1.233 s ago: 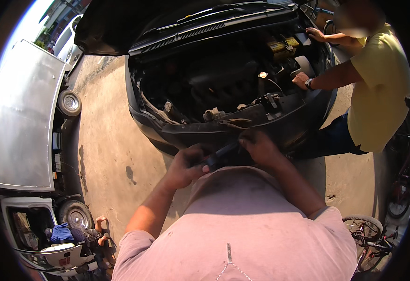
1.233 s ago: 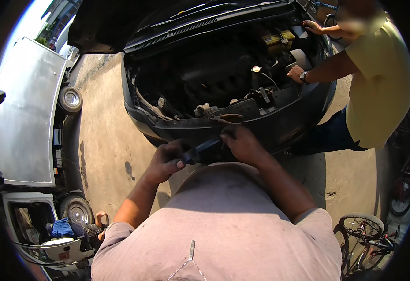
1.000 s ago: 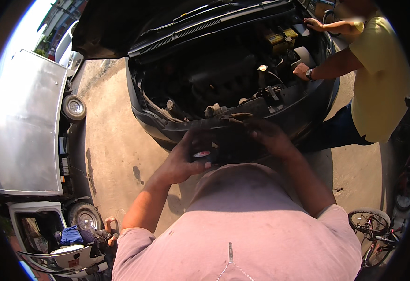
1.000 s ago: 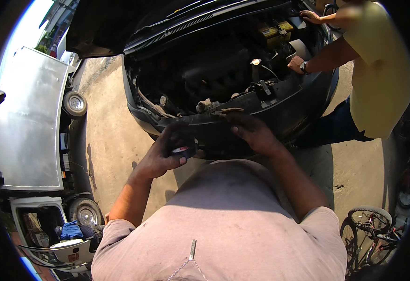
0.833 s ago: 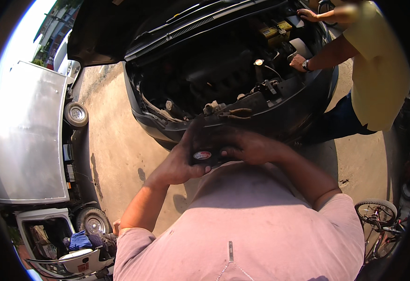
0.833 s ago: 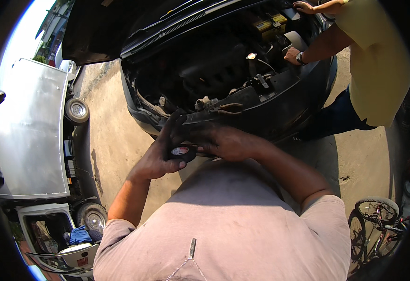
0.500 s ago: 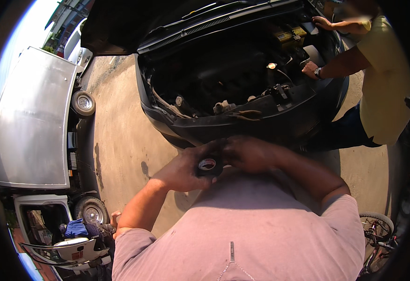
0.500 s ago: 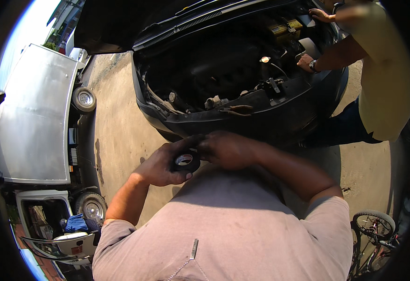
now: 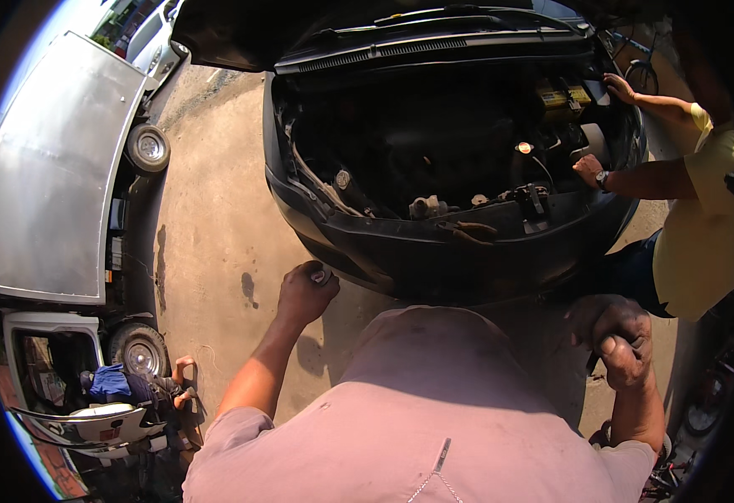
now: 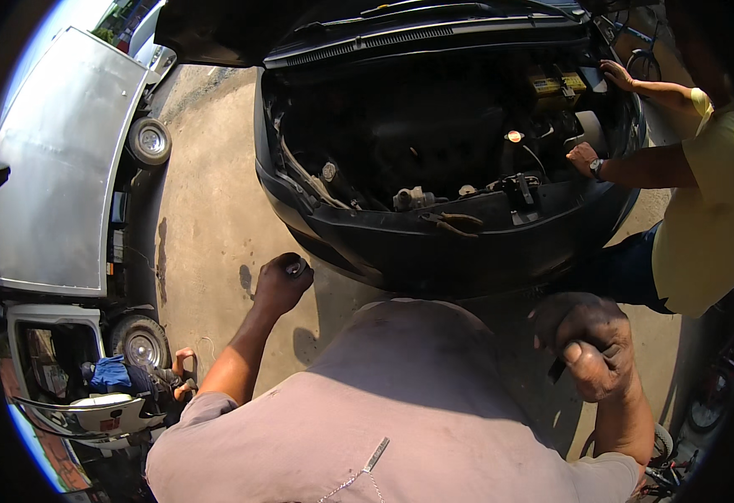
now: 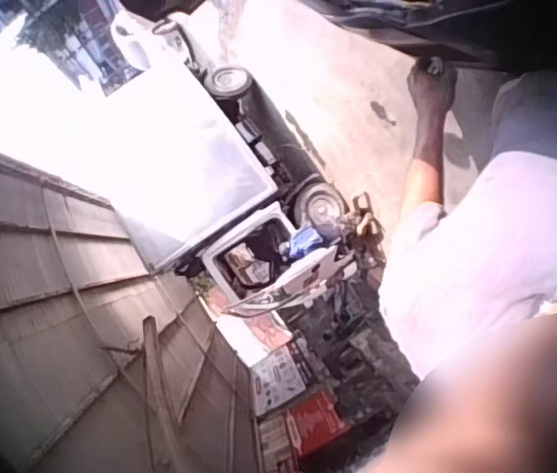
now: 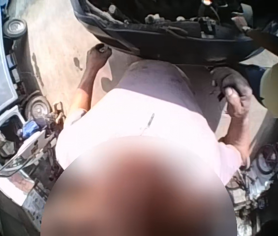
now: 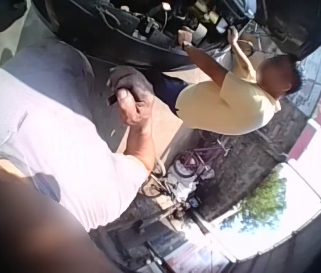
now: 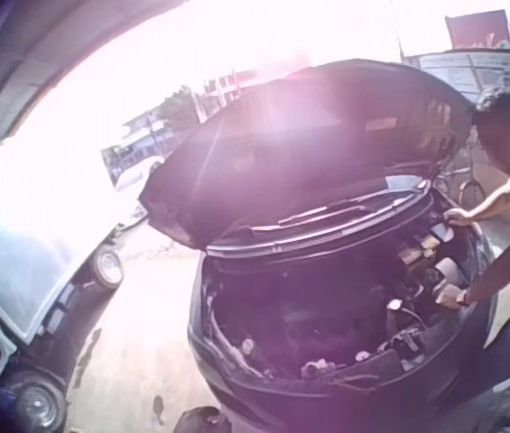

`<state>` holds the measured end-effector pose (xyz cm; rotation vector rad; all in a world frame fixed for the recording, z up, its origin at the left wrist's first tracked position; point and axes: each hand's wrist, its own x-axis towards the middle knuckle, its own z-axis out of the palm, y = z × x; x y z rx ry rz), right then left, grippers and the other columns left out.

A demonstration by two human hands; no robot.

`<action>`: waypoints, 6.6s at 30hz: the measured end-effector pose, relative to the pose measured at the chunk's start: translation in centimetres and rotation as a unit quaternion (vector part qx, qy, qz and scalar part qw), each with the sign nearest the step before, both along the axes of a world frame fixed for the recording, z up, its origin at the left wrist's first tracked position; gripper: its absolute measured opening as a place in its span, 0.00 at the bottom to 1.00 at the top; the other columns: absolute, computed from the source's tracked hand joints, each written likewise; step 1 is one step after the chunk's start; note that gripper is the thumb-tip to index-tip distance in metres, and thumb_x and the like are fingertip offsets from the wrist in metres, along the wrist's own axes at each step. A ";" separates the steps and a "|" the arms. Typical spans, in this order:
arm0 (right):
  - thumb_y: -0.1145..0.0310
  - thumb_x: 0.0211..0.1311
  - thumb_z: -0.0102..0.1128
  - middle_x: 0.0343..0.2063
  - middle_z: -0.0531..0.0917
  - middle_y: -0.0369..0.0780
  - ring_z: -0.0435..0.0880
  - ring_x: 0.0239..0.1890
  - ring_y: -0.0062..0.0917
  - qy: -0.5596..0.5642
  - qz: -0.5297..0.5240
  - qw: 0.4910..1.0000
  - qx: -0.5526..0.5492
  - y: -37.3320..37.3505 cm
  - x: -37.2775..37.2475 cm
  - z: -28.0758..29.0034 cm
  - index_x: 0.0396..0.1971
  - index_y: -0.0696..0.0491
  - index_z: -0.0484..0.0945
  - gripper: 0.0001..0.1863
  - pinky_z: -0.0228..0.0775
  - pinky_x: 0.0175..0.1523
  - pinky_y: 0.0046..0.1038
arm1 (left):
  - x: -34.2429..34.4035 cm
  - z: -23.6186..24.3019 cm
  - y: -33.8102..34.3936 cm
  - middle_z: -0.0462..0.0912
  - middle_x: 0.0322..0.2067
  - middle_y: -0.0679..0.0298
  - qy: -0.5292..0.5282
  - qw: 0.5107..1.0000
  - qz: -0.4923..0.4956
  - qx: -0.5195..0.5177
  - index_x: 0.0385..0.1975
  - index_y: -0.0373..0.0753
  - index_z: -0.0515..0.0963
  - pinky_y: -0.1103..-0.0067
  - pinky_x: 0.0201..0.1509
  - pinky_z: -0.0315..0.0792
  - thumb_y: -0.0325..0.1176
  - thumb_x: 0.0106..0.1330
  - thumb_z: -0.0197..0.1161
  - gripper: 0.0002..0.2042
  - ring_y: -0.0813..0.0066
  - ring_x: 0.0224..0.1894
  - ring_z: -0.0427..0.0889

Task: The person works under the open hood of a car, handling a bundle of wires and using pliers to strip and twist wire ends. Another person stands nearby observing. The task involves repeated stripping and twisting of wires within the engine bay.

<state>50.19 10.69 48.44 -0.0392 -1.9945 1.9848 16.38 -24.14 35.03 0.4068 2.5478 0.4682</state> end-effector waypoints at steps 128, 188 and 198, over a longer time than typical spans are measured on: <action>0.73 0.65 0.66 0.41 0.93 0.41 0.87 0.43 0.25 -0.569 0.011 0.822 0.011 5.9 -41.8 -48.6 0.44 0.55 0.92 0.11 0.79 0.53 0.31 | -16.2 -34.9 24.4 0.92 0.42 0.45 -0.205 0.965 -0.013 0.162 0.49 0.31 0.88 0.67 0.54 0.80 0.29 0.66 0.68 0.14 0.54 0.47 0.92; 0.73 0.64 0.67 0.41 0.93 0.45 0.90 0.44 0.29 -0.542 -0.114 0.832 -0.020 5.1 -41.4 -45.6 0.50 0.54 0.91 0.15 0.80 0.53 0.33 | -16.3 -34.7 25.6 0.93 0.39 0.49 -0.207 0.959 -0.023 0.193 0.45 0.31 0.89 0.69 0.49 0.80 0.32 0.68 0.73 0.12 0.63 0.41 0.91; 0.69 0.67 0.61 0.50 0.90 0.50 0.87 0.56 0.46 -0.570 -0.022 0.763 0.306 4.3 -43.3 -44.9 0.49 0.53 0.88 0.14 0.79 0.63 0.42 | -17.0 -35.7 24.4 0.93 0.38 0.54 -0.305 0.933 0.040 0.187 0.47 0.31 0.89 0.75 0.48 0.79 0.30 0.70 0.71 0.12 0.72 0.39 0.89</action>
